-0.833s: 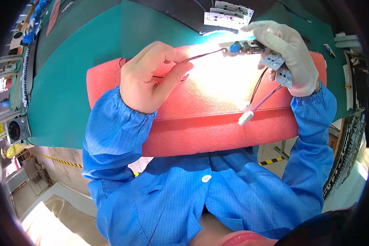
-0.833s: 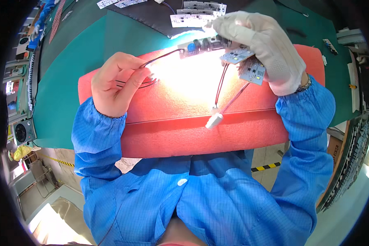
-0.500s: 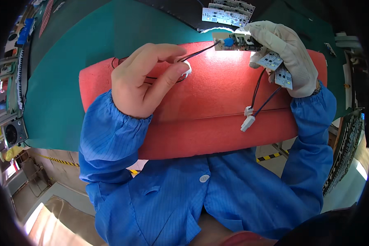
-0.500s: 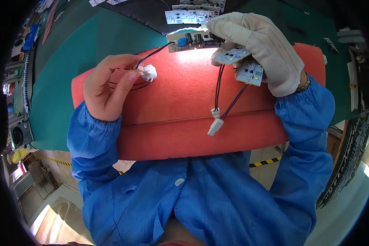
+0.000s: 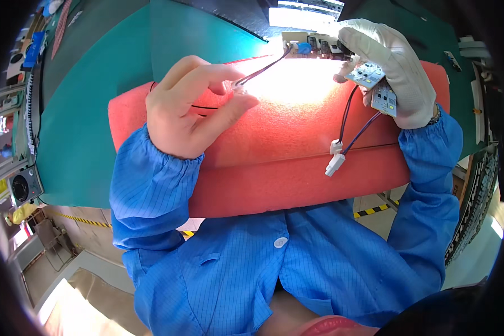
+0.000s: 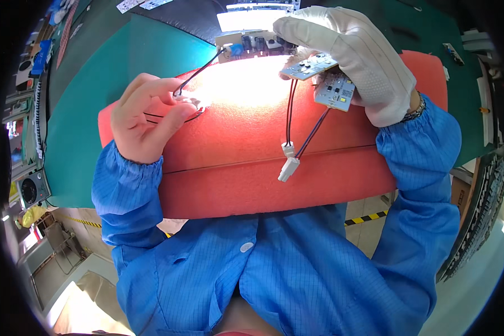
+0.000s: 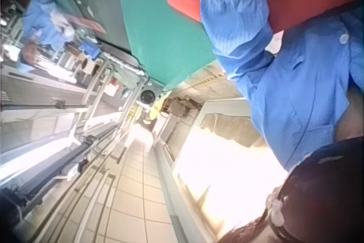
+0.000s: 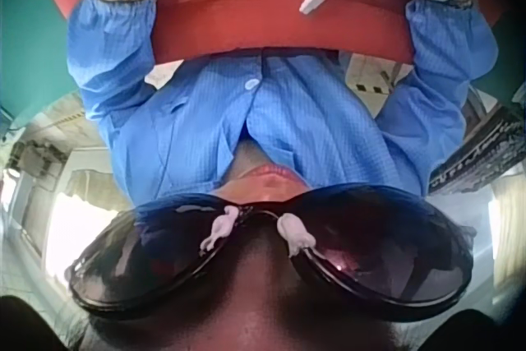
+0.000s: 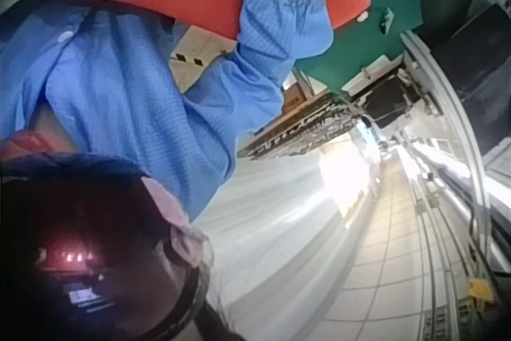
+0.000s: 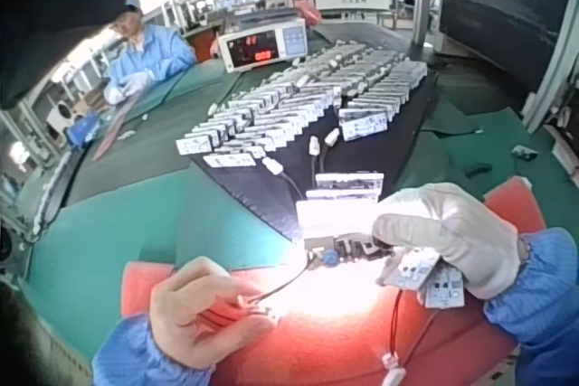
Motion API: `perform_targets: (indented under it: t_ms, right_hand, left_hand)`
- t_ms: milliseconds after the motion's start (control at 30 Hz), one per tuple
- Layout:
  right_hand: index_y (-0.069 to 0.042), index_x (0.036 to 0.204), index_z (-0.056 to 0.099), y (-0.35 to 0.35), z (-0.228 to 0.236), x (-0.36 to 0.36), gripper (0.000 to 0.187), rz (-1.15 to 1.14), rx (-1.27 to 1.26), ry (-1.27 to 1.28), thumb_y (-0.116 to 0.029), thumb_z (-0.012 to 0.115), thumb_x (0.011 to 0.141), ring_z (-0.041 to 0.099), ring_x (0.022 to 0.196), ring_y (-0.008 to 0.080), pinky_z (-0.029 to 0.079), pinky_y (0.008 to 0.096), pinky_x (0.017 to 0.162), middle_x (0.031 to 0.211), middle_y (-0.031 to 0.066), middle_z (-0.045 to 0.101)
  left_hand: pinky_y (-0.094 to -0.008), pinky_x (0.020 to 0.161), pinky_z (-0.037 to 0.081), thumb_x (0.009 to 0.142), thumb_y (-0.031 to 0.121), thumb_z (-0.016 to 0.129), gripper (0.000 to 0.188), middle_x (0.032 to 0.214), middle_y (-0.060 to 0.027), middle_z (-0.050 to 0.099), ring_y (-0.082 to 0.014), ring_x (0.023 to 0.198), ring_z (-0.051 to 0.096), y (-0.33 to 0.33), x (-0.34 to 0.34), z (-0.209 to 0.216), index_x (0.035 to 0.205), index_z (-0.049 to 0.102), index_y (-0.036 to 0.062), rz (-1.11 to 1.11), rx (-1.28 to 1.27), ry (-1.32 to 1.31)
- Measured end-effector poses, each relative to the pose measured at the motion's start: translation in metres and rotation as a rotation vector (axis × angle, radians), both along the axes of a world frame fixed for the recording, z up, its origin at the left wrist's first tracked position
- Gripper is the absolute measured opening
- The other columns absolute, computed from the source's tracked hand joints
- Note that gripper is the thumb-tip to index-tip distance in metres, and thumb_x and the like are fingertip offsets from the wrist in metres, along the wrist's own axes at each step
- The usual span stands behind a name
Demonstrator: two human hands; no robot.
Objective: Test and inspect electronic circuit boards by connecting them to a testing unit and verifying functionality.
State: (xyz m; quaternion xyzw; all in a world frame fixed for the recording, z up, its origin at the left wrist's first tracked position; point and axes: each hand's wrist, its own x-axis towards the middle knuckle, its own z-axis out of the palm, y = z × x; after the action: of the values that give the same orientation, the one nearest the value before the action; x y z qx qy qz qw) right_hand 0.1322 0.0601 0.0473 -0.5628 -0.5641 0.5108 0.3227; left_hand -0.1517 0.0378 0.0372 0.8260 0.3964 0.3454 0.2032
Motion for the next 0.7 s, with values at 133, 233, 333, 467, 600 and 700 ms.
perform_targets:
  t_ms: [133, 233, 333, 467, 600, 700]
  right_hand:
    - [-0.002, 0.121, 0.050, 0.002, 0.010, 0.006, 0.061, 0.101, -0.074, 0.072, -0.049, 0.059, 0.084, 0.066, 0.066, 0.0109, 0.053, 0.0186, 0.046, 0.085, 0.0114, 0.065]
    - [-0.003, 0.120, 0.052, 0.007, -0.009, 0.019, 0.052, 0.105, 0.101, 0.187, -0.044, 0.054, 0.089, 0.064, 0.075, 0.0089, 0.050, 0.0179, 0.051, 0.094, 0.0100, 0.065]
    - [-0.002, 0.126, 0.050, 0.001, 0.020, -0.009, 0.050, 0.168, 0.072, 0.421, -0.034, 0.057, 0.088, 0.062, 0.078, 0.0102, 0.049, 0.0188, 0.056, 0.106, 0.0099, 0.063]
    - [0.003, 0.103, 0.060, -0.003, 0.026, -0.023, 0.032, -0.029, -0.034, 0.597, -0.025, 0.059, 0.086, 0.059, 0.070, 0.0104, 0.045, 0.0235, 0.057, 0.088, 0.0110, 0.066]
    - [-0.001, 0.130, 0.046, -0.002, 0.018, -0.015, 0.055, 0.099, 0.135, 0.391, -0.027, 0.059, 0.083, 0.060, 0.079, 0.0093, 0.049, 0.0161, 0.056, 0.112, 0.0115, 0.060]
    - [0.000, 0.129, 0.047, -0.003, 0.014, -0.015, 0.055, 0.156, 0.133, 0.440, -0.026, 0.059, 0.082, 0.060, 0.079, 0.0087, 0.049, 0.0149, 0.056, 0.112, 0.0127, 0.060]
  left_hand:
    - [-0.0230, 0.056, 0.047, 0.076, 0.011, 0.074, 0.018, 0.076, -0.0063, 0.064, -0.0122, 0.063, 0.058, 0.004, 0.006, -0.004, 0.089, 0.067, 0.0020, -0.052, -0.153, -0.198]
    - [-0.0223, 0.057, 0.047, 0.080, 0.008, 0.068, 0.012, 0.075, -0.0073, 0.065, -0.0113, 0.062, 0.058, 0.021, -0.007, 0.010, 0.087, 0.066, -0.0009, -0.067, -0.513, -0.478]
    - [-0.0236, 0.062, 0.048, 0.088, 0.015, 0.058, 0.022, 0.077, -0.0096, 0.064, -0.0144, 0.066, 0.060, 0.067, -0.066, -0.003, 0.096, 0.061, -0.0056, -0.102, -0.528, -0.837]
    - [-0.0292, 0.071, 0.050, 0.090, 0.022, 0.059, 0.037, 0.085, -0.0121, 0.065, -0.0189, 0.073, 0.062, 0.084, -0.075, 0.001, 0.114, 0.054, -0.0068, 0.596, -0.150, -1.384]
    - [-0.0284, 0.073, 0.052, 0.090, 0.007, 0.057, 0.027, 0.091, -0.0123, 0.066, -0.0170, 0.079, 0.063, 0.060, -0.046, -0.010, 0.115, 0.059, -0.0025, 0.267, -0.274, -0.851]
    - [-0.0259, 0.073, 0.050, 0.079, 0.007, 0.069, 0.027, 0.090, -0.0058, 0.065, -0.0142, 0.081, 0.062, 0.024, 0.017, -0.001, 0.106, 0.066, 0.0020, 0.021, -0.349, -0.427]
